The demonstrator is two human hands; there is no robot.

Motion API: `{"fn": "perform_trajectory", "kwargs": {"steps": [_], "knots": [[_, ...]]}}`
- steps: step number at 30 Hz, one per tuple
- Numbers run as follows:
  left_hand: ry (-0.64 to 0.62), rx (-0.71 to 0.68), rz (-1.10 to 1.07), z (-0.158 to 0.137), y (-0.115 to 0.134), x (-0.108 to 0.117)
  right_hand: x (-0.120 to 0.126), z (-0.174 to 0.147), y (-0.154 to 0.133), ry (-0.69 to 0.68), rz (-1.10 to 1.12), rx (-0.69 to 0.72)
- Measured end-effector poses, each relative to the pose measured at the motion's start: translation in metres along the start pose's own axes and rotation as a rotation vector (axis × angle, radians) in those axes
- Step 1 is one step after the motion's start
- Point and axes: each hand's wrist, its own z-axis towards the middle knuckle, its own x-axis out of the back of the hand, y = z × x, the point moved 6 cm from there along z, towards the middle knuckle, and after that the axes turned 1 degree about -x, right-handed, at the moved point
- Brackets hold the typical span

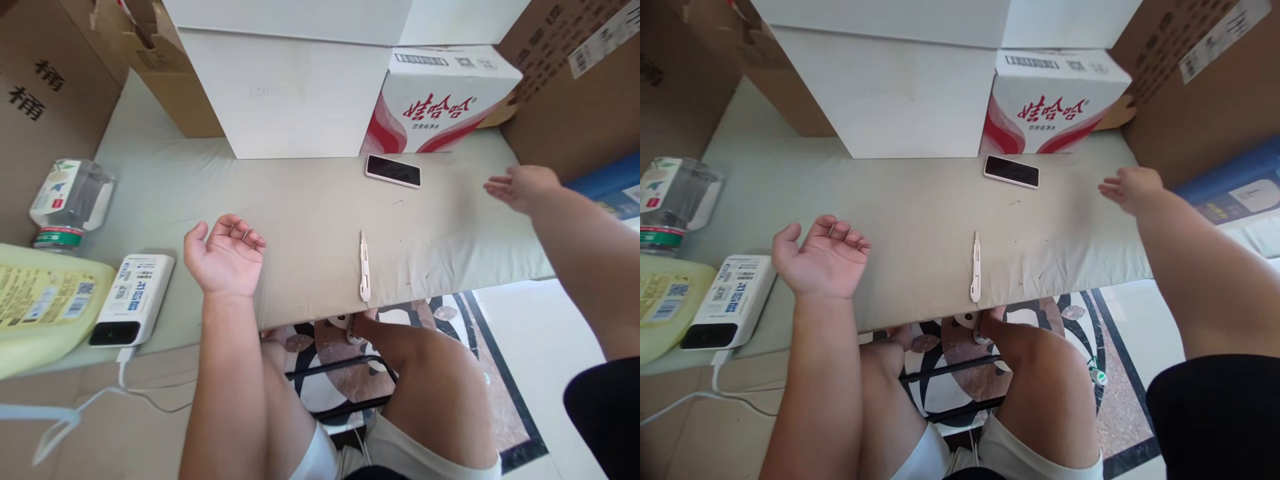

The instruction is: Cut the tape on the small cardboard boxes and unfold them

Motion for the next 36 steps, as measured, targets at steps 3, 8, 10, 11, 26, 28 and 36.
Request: {"fn": "perform_trajectory", "kwargs": {"steps": [3,8,10,11,26,28,36], "knots": [[-0.015,0.011,-0.009,-0.001,0.003,0.002,-0.033,-0.03,0.023,-0.15,0.06,-0.061],[-0.041,-0.004,-0.038,-0.008,0.012,0.013,-0.076,-0.082,0.011,-0.338,0.051,0.027],[-0.023,-0.028,-0.074,-0.013,0.019,0.02,-0.097,-0.105,-0.009,-0.407,0.031,0.099],[-0.009,-0.037,-0.092,-0.015,0.022,0.024,-0.109,-0.117,-0.021,-0.444,0.021,0.144],[-0.003,0.067,-0.303,-0.02,0.046,0.045,-0.37,-0.354,-0.268,-0.628,-0.232,1.17],[-0.002,0.068,-0.312,-0.019,0.048,0.046,-0.387,-0.362,-0.295,-0.522,-0.273,1.186],[-0.003,0.076,-0.28,-0.016,0.05,0.048,-0.401,-0.355,-0.304,-0.421,-0.35,1.175]]}}
